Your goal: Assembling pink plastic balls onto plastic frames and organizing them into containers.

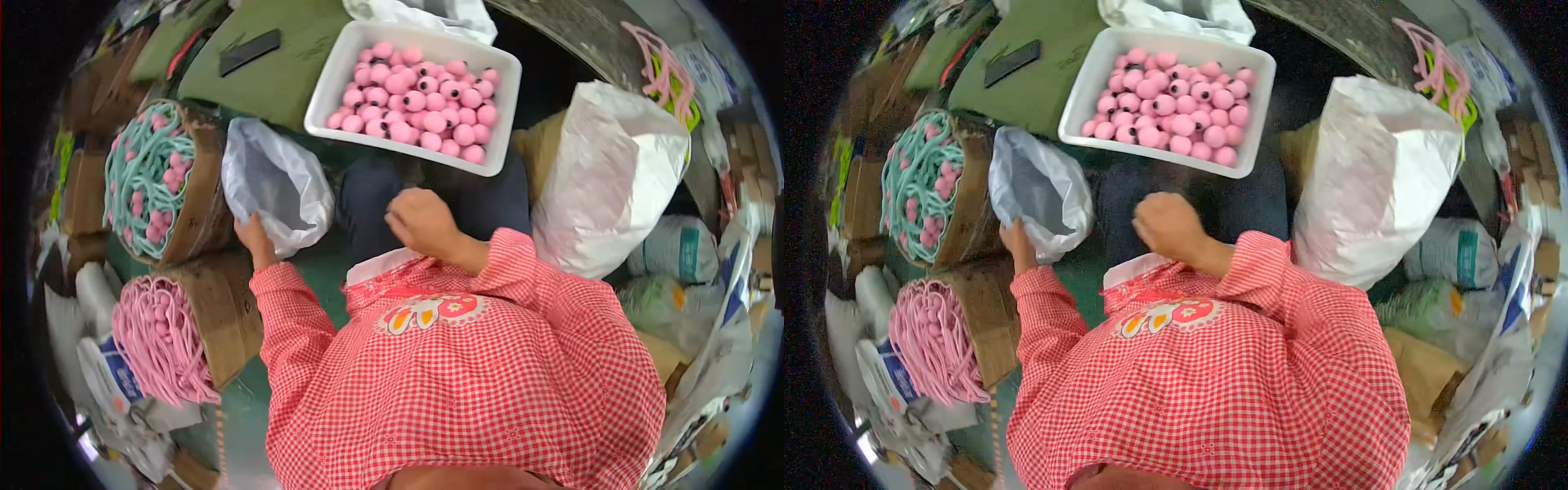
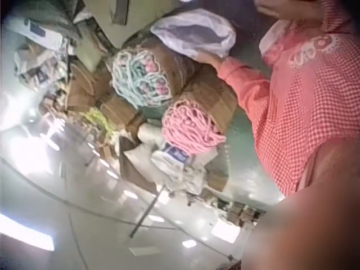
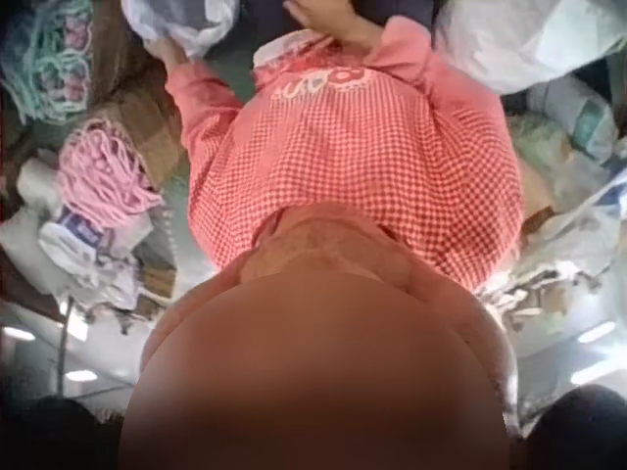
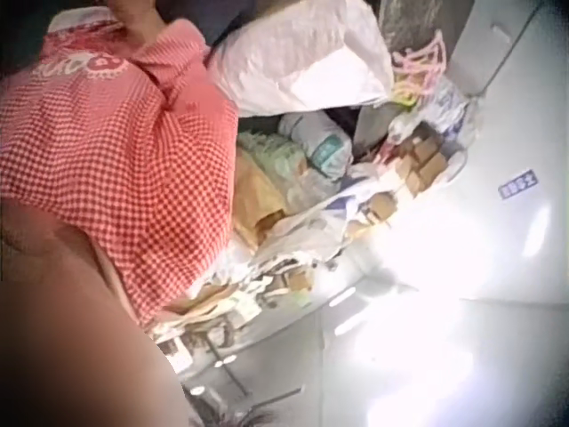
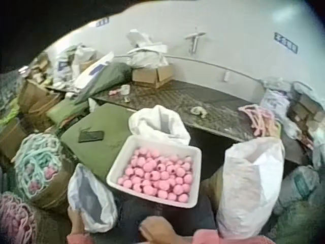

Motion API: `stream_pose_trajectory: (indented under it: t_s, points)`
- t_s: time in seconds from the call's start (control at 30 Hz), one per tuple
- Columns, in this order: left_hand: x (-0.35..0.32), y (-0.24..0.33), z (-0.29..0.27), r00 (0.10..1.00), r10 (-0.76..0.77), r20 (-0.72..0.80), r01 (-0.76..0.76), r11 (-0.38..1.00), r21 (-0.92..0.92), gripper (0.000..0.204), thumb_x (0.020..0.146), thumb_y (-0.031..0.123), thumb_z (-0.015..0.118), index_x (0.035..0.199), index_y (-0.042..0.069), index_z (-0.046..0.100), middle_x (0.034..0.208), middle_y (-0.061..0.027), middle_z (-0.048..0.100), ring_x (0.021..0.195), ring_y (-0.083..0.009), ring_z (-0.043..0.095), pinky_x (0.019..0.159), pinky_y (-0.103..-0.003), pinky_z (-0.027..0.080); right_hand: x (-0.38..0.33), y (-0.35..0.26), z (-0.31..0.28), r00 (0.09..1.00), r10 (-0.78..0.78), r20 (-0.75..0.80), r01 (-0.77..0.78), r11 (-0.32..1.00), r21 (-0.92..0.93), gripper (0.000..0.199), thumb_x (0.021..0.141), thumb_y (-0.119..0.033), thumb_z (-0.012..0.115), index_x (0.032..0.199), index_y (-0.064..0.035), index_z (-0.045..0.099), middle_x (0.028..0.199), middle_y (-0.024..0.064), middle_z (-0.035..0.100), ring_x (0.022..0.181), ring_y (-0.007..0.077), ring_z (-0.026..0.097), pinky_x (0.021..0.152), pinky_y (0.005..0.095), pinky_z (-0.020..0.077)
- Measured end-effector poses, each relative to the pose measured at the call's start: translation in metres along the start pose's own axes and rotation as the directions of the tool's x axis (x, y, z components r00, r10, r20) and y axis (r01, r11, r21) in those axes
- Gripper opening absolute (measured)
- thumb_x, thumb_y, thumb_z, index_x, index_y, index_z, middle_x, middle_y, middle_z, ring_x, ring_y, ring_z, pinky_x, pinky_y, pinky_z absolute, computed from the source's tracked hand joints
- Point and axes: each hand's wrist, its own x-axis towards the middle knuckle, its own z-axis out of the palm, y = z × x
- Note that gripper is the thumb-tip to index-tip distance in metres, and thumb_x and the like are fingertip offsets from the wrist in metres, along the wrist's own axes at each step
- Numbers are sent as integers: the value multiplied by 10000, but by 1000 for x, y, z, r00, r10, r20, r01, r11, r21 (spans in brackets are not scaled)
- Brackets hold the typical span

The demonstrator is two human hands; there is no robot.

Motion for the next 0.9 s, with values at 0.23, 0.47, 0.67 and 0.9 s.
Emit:
stream_pose_trajectory:
  t_s: [0.23, 0.47, 0.67, 0.9]
  points:
    - [2, 39, -8, 989, -21, 149, 55, 972, -229, 340, 858, 78, 563, 1177, -36, 537, 1070, -110, 604, 931, -235, 606, 804, -344, 502, -62, 114, 95, 470, 671, 574, -522, 735, -433, 306, 826, -169, 604, 1092, -26, 656, 1148, 176, 644, 1039, 307, 628, 885, 398, 505]
    - [13, 45, 2, 972, -182, 147, 207, 961, -183, 392, 899, 111, 549, 1259, -25, 475, 1128, -107, 584, 974, -236, 602, 820, -370, 513, -205, 183, 268, 329, 308, 893, -541, 836, -89, 407, 854, -250, 598, 1218, -69, 592, 1262, 155, 581, 1151, 289, 568, 954, 384, 467]
    - [18, 58, 34, 980, -120, 161, 148, 974, -174, 398, 918, 115, 531, 1281, -29, 455, 1155, -146, 572, 1002, -253, 595, 848, -379, 506, -310, 226, 341, 190, -74, 979, -588, 790, 174, 500, 877, -320, 594, 1326, -106, 537, 1360, 138, 528, 1247, 274, 516, 1012, 372, 435]
    - [47, 48, -1, 987, -133, 92, 143, 984, -107, 535, 898, 164, 620, 1345, -14, 389, 1204, -152, 541, 1006, -255, 592, 830, -393, 519, -184, 226, 243, 501, -233, 834, -226, 894, 386, 460, 959, -389, 451, 1319, -118, 546, 1347, 139, 538, 1226, 273, 526, 1047, 382, 388]
